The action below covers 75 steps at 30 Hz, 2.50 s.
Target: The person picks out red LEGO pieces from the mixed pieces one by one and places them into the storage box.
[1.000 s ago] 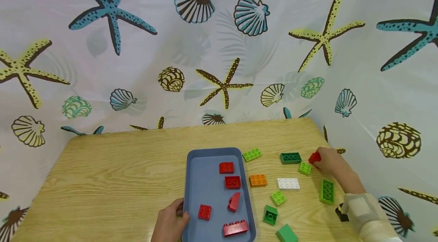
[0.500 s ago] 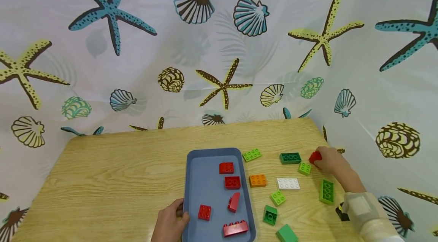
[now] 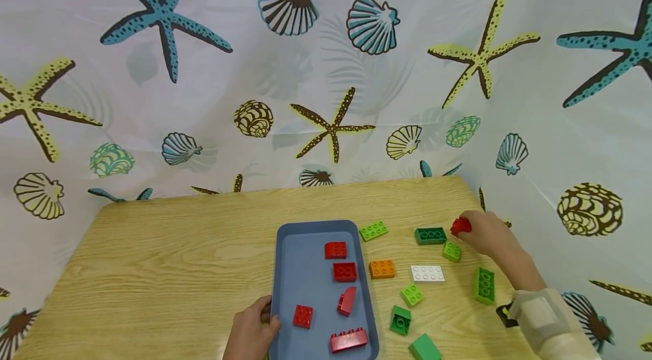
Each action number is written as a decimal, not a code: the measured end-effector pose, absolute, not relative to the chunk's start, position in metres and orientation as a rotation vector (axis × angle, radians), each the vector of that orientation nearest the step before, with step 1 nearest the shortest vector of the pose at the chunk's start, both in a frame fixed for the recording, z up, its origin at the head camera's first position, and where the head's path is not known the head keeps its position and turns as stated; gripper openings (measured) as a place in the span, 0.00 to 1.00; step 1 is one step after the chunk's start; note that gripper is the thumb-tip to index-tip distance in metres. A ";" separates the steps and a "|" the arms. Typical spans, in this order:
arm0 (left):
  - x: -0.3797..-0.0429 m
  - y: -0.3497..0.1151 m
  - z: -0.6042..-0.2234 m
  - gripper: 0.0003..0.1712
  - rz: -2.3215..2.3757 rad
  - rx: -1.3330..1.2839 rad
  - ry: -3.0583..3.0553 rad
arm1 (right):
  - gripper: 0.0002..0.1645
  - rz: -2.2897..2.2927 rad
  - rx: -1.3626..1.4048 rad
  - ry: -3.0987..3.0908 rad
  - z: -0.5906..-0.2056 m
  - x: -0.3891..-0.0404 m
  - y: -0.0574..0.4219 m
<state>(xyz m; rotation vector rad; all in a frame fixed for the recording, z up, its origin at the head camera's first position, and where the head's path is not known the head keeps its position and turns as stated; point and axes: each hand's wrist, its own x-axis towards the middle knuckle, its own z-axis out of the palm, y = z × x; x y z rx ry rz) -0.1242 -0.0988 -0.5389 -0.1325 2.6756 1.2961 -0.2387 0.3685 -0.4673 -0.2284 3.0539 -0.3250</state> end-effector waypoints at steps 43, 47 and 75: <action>-0.124 -0.097 -0.540 0.24 1.295 -0.119 2.701 | 0.20 -0.386 -0.686 3.046 -0.420 -0.221 0.236; -0.125 -0.097 -0.539 0.24 1.303 -0.117 2.693 | 0.20 -0.375 -0.706 3.027 -0.422 -0.220 0.224; -0.125 -0.099 -0.541 0.23 1.293 -0.145 2.665 | 0.23 -0.242 -0.997 2.888 -0.448 -0.209 0.157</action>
